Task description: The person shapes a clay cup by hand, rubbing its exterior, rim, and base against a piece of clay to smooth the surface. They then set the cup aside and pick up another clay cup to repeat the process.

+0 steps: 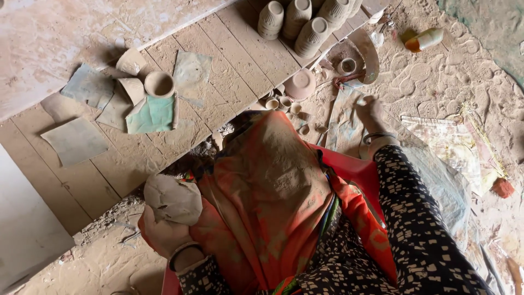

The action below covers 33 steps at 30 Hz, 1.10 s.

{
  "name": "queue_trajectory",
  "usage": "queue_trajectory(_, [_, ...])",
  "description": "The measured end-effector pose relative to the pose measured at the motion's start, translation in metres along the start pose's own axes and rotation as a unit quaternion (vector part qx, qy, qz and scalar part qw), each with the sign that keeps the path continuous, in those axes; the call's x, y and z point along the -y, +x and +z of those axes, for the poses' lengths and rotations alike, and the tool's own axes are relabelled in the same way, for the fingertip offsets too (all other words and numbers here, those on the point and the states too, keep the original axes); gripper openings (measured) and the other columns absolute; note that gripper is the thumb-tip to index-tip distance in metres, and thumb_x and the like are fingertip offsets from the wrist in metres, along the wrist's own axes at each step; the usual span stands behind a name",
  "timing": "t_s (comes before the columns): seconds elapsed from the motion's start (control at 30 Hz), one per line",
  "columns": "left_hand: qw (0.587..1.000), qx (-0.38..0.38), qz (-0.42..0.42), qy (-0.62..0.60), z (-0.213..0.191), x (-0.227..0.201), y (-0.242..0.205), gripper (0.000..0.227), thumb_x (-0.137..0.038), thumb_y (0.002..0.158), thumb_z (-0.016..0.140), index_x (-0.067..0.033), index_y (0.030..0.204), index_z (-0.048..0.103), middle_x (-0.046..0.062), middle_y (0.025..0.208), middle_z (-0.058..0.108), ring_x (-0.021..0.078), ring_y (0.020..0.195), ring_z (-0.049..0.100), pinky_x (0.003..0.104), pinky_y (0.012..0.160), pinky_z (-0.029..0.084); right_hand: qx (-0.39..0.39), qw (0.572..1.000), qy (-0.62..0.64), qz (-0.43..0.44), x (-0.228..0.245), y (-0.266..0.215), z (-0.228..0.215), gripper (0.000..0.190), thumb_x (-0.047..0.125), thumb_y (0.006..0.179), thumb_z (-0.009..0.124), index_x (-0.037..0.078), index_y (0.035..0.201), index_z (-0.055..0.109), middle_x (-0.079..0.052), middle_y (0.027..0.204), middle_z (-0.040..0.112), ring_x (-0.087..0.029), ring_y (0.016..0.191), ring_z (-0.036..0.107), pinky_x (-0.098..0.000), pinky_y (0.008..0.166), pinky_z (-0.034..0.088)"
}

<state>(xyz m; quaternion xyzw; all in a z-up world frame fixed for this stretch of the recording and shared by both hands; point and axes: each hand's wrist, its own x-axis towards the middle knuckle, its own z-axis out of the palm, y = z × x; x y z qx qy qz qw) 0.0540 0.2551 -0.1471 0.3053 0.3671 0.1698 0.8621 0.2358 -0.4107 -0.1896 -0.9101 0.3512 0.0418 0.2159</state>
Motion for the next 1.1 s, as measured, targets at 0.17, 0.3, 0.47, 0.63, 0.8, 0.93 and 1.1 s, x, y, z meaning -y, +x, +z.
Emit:
queue_trajectory(0.17, [0.998, 0.050, -0.034, -0.023, -0.006, 0.004, 0.007, 0.055, -0.037, 0.107, 0.046, 0.0002, 0.147, 0.049, 0.012, 0.150, 0.054, 0.0271, 0.137, 0.054, 0.043, 0.117, 0.045, 0.155, 0.978, -0.061, -0.129, -0.070, -0.009, -0.029, 0.036, 0.028, 0.094, 0.077, 0.000, 0.116, 0.071, -0.017, 0.114, 0.071, -0.029, 0.103, 0.066, -0.0416, 0.089, 0.054])
queue_trajectory(0.3, [0.998, 0.062, -0.023, -0.014, -0.013, 0.011, 0.017, 0.057, -0.038, 0.107, 0.047, 0.0008, 0.148, 0.047, 0.013, 0.151, 0.053, 0.0280, 0.138, 0.053, 0.044, 0.119, 0.043, 0.136, 0.980, -0.034, -0.139, -0.028, -0.017, -0.009, 0.033, 0.026, 0.094, 0.077, 0.001, 0.115, 0.071, -0.017, 0.112, 0.071, -0.029, 0.099, 0.067, -0.0412, 0.086, 0.054])
queue_trajectory(0.47, [0.995, 0.084, -0.040, -0.025, -0.018, 0.013, 0.023, 0.057, -0.040, 0.107, 0.045, -0.0015, 0.150, 0.047, 0.012, 0.152, 0.053, 0.0287, 0.139, 0.052, 0.044, 0.119, 0.041, 0.111, 0.981, -0.002, -0.157, -0.041, -0.026, -0.035, 0.030, 0.023, 0.094, 0.076, 0.001, 0.114, 0.072, -0.017, 0.110, 0.072, -0.029, 0.095, 0.068, -0.0406, 0.082, 0.054])
queue_trajectory(0.63, [0.997, 0.062, -0.046, -0.022, -0.018, 0.010, 0.027, 0.056, -0.039, 0.107, 0.044, -0.0035, 0.150, 0.047, 0.010, 0.153, 0.052, 0.0285, 0.139, 0.051, 0.046, 0.120, 0.041, 0.086, 0.979, 0.026, -0.182, -0.052, -0.025, -0.048, 0.027, 0.021, 0.095, 0.076, 0.002, 0.113, 0.072, -0.017, 0.108, 0.072, -0.030, 0.091, 0.068, -0.0401, 0.078, 0.055])
queue_trajectory(0.8, [0.977, 0.166, -0.071, -0.113, -0.012, -0.001, 0.040, 0.056, -0.038, 0.109, 0.040, -0.0031, 0.152, 0.046, 0.012, 0.153, 0.052, 0.0297, 0.139, 0.053, 0.049, 0.121, 0.040, 0.071, 0.973, 0.056, -0.211, -0.073, -0.009, -0.024, 0.023, 0.018, 0.095, 0.076, 0.002, 0.112, 0.072, -0.017, 0.105, 0.073, -0.030, 0.087, 0.069, -0.0396, 0.074, 0.055])
queue_trajectory(0.93, [0.969, 0.123, -0.102, -0.186, -0.037, 0.021, 0.070, 0.058, -0.042, 0.111, 0.042, -0.0001, 0.150, 0.048, 0.016, 0.148, 0.055, 0.0304, 0.136, 0.055, 0.050, 0.118, 0.042, 0.090, 0.953, 0.082, -0.277, -0.033, 0.007, 0.018, 0.021, 0.016, 0.095, 0.075, 0.003, 0.111, 0.072, -0.017, 0.104, 0.074, -0.031, 0.083, 0.070, -0.0391, 0.071, 0.055])
queue_trajectory(1.1, [0.977, 0.067, -0.119, -0.162, -0.029, 0.037, 0.081, 0.056, -0.039, 0.106, 0.050, -0.0011, 0.147, 0.050, 0.013, 0.143, 0.059, 0.0308, 0.131, 0.056, 0.046, 0.113, 0.044, 0.006, 0.886, 0.026, -0.463, 0.113, -0.050, -0.032, 0.015, 0.013, 0.099, 0.076, 0.004, 0.111, 0.076, -0.014, 0.106, 0.076, -0.027, 0.091, 0.075, -0.0346, 0.076, 0.057])
